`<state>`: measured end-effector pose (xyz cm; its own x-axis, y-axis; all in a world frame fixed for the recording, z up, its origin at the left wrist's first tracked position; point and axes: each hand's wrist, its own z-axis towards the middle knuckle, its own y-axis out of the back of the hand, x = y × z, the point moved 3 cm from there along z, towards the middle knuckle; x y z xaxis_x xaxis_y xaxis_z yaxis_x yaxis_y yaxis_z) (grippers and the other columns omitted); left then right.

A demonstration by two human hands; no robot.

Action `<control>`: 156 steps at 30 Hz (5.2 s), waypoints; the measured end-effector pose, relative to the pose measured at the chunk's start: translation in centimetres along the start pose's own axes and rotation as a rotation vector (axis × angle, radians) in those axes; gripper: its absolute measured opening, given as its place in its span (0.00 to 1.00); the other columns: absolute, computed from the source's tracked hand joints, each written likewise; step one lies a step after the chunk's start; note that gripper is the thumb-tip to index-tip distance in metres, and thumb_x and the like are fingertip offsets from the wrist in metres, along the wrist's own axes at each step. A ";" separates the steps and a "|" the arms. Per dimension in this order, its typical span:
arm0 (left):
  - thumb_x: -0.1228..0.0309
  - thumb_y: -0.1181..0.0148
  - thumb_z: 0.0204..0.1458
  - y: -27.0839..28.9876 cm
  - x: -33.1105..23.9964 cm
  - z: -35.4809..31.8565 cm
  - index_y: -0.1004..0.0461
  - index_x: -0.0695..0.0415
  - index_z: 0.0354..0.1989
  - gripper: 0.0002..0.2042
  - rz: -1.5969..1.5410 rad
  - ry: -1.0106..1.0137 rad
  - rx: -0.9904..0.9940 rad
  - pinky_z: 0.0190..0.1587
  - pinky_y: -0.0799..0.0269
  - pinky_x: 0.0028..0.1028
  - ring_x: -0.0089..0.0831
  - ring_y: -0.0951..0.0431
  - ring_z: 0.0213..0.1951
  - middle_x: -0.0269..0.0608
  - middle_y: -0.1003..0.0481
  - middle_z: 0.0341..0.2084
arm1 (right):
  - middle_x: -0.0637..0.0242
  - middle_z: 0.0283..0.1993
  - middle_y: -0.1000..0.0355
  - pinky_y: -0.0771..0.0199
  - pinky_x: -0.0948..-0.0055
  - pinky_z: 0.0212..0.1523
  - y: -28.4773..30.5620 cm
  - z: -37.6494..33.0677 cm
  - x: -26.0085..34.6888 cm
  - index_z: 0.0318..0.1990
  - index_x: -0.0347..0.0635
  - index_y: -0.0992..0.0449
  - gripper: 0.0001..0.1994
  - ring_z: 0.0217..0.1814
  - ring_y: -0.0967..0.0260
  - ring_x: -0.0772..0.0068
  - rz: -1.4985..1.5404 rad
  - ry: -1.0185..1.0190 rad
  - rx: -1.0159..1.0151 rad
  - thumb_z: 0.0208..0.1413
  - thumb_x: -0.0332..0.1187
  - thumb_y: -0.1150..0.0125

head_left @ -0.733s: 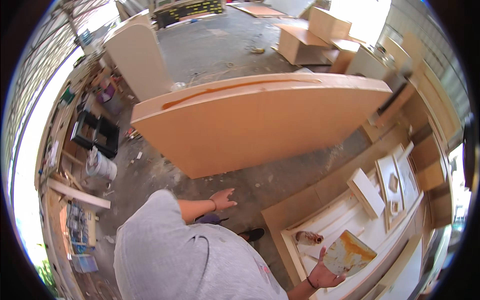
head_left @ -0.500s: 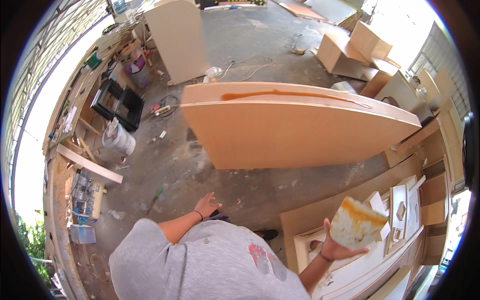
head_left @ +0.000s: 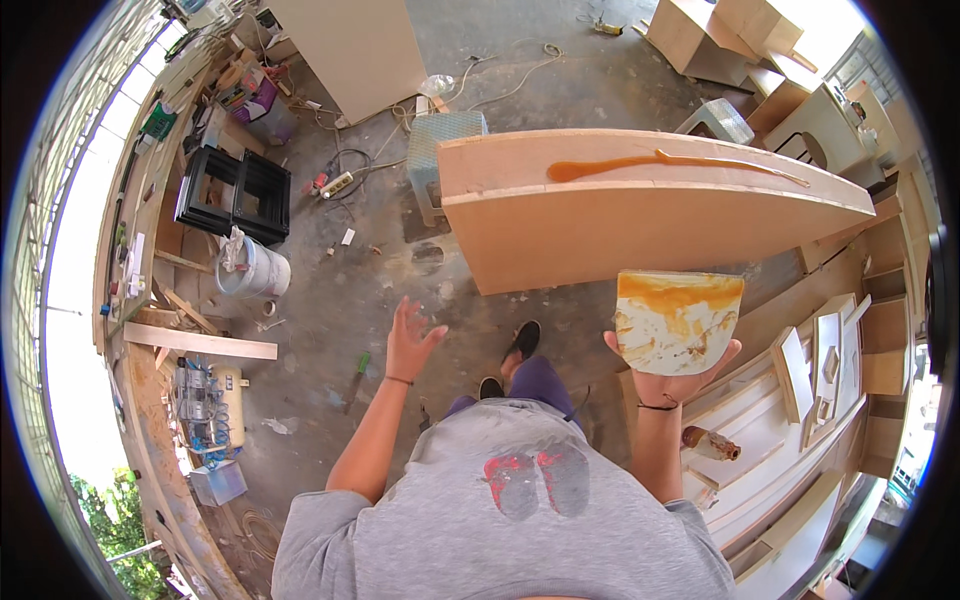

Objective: The person applies adhesive from a bottle to the edge of a wood piece and then spreads it across the surface using a flat applicator.

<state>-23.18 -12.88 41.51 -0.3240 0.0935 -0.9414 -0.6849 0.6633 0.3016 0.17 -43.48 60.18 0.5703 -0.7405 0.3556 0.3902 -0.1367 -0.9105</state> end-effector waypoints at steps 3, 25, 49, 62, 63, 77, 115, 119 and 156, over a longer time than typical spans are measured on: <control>0.58 0.22 0.40 -0.2 -5.0 5.7 0.55 0.56 0.72 0.54 0.025 -0.069 0.059 0.58 0.31 0.44 0.45 0.31 0.61 0.52 0.39 0.65 | 0.62 0.74 0.50 0.41 0.18 0.55 0.8 2.0 -1.4 0.72 0.65 0.48 0.47 0.73 0.49 0.41 -0.001 -0.028 0.006 0.48 0.78 0.56; 0.51 0.16 0.21 -3.4 -13.0 20.9 0.74 0.61 0.72 0.76 -0.017 -0.764 0.588 0.70 0.53 0.47 0.56 0.55 0.71 0.63 0.61 0.71 | 0.55 0.66 0.35 0.47 0.48 0.65 -4.2 18.7 -0.5 0.56 0.50 0.23 0.36 0.70 0.44 0.48 -2.527 -0.216 -0.058 0.40 0.58 0.32; 0.47 0.20 0.26 -4.1 -12.2 21.2 0.73 0.67 0.71 0.73 0.131 -0.923 0.471 0.67 0.47 0.49 0.59 0.48 0.67 0.65 0.54 0.66 | 0.60 0.63 0.32 0.45 0.49 0.61 -9.1 17.7 -8.9 0.54 0.54 0.22 0.34 0.69 0.42 0.54 -2.470 -0.401 -0.090 0.36 0.57 0.31; 0.46 0.21 0.23 -4.1 -13.3 21.1 0.62 0.65 0.71 0.69 0.045 -0.876 0.413 0.63 0.44 0.52 0.61 0.42 0.63 0.64 0.45 0.62 | 0.60 0.63 0.34 0.51 0.36 0.62 -6.8 19.8 -17.2 0.53 0.55 0.22 0.34 0.69 0.44 0.53 -2.586 -0.155 -0.050 0.35 0.56 0.30; 0.46 0.21 0.24 -4.1 -13.2 21.2 0.63 0.65 0.71 0.69 0.044 -0.877 0.427 0.63 0.44 0.51 0.61 0.41 0.63 0.64 0.45 0.62 | 0.60 0.63 0.34 0.51 0.36 0.62 -7.5 19.8 -17.0 0.53 0.54 0.22 0.34 0.69 0.44 0.53 -2.586 -0.271 -0.054 0.35 0.56 0.30; 0.49 0.20 0.21 -4.2 -13.4 20.7 0.60 0.66 0.69 0.68 0.029 -0.908 0.408 0.61 0.43 0.51 0.59 0.40 0.62 0.63 0.42 0.60 | 0.59 0.62 0.33 0.52 0.33 0.63 -8.3 20.7 -17.1 0.53 0.52 0.21 0.33 0.68 0.43 0.52 -2.589 -0.391 -0.018 0.36 0.56 0.32; 0.46 0.20 0.18 -4.0 -13.3 20.0 0.60 0.67 0.69 0.70 0.100 -0.899 0.375 0.62 0.45 0.49 0.58 0.40 0.62 0.62 0.44 0.62 | 0.58 0.62 0.32 0.50 0.35 0.64 -8.5 20.6 -17.0 0.53 0.55 0.21 0.31 0.68 0.42 0.53 -2.594 -0.454 -0.058 0.38 0.55 0.33; 0.46 0.20 0.18 -4.0 -13.1 19.9 0.61 0.66 0.70 0.71 0.116 -0.914 0.373 0.61 0.44 0.49 0.59 0.40 0.62 0.62 0.44 0.62 | 0.58 0.62 0.32 0.50 0.35 0.63 -9.4 20.1 -16.4 0.52 0.55 0.20 0.30 0.68 0.42 0.52 -2.561 -0.579 -0.022 0.39 0.55 0.33; 0.44 0.21 0.20 -4.1 -12.7 20.7 0.59 0.67 0.69 0.69 0.066 -0.860 0.417 0.66 0.49 0.49 0.58 0.43 0.65 0.61 0.44 0.63 | 0.61 0.62 0.33 0.46 0.38 0.59 -9.2 16.2 -15.4 0.52 0.59 0.20 0.31 0.66 0.40 0.55 -2.605 -0.405 0.004 0.37 0.58 0.30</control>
<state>-2.71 -1.41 49.08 0.3505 0.5433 -0.7629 -0.3415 0.8326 0.4360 -0.50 -20.16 66.46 -0.6341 0.7606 0.1395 0.1543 -0.0524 0.9866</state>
